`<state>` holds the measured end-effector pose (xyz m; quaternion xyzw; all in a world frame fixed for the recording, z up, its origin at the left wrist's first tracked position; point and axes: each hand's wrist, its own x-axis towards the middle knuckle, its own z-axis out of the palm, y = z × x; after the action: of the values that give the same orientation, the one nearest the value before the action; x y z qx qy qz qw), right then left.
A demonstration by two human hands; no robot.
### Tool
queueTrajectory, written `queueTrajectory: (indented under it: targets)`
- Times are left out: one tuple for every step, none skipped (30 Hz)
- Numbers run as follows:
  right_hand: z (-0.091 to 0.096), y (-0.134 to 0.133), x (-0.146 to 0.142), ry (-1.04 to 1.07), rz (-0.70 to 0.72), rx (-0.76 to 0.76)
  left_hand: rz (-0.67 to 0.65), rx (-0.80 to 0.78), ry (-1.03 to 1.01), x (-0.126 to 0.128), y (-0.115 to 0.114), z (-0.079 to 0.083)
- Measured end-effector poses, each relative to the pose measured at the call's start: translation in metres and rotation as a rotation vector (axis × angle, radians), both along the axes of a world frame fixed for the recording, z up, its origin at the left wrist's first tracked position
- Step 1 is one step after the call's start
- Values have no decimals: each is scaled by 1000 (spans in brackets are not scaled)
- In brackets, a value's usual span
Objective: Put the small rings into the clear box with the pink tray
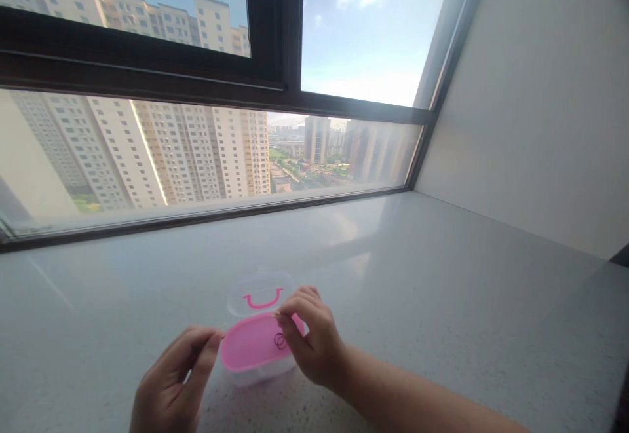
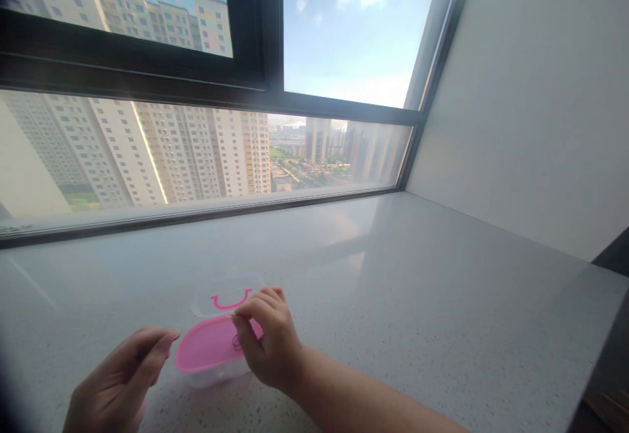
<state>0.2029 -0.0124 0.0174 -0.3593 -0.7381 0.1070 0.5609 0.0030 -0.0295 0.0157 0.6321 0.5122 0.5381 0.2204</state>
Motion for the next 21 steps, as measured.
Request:
queueTrajectory:
  targets:
    - [0,0,0,1,1,-2,2,0,-2,0,0,0]
    - [0,0,0,0,2,-5,2,0,-3,0,0,0]
    - [0,0,0,0,4,-7,0,1,-5,0,0,0]
    - [0,0,0,-1,6,-8,-4,3,-5,0,1,0]
    - [0,0,0,-1,8,-8,-11,5,-3,0,1,0]
    - [-1,0,0,-2,8,-7,-20,8,1,0,1,-1]
    - [-1,0,0,-1,6,-7,-28,11,6,0,2,-1]
    - [-1,0,0,0,5,-7,-32,15,9,0,2,-1]
    - [0,-1,0,2,5,-7,-31,18,11,0,2,-2]
    - [0,-1,0,3,7,-7,-27,20,10,0,2,-1]
    - [0,-1,0,5,11,-6,-22,22,7,1,2,-1]
    - [1,-1,0,7,17,-5,-15,24,2,2,1,0]
    - [1,-1,0,9,24,-4,-11,28,-5,3,1,1]
    - [1,-1,0,9,29,-3,-8,33,-12,4,1,2]
    - [1,-1,0,8,32,-1,-8,40,-18,5,0,3]
    - [1,-2,0,5,34,1,-12,45,-22,5,0,4]
    - [1,-2,1,2,33,3,-19,47,-22,5,0,4]
    - [1,-2,1,-2,31,6,-26,47,-18,5,1,4]
    - [1,-2,1,-6,30,6,-34,44,-12,4,1,3]
    - [1,-3,1,-10,29,7,-42,40,-6,4,1,3]
    - [1,-3,1,-13,30,7,-48,37,0,3,1,2]
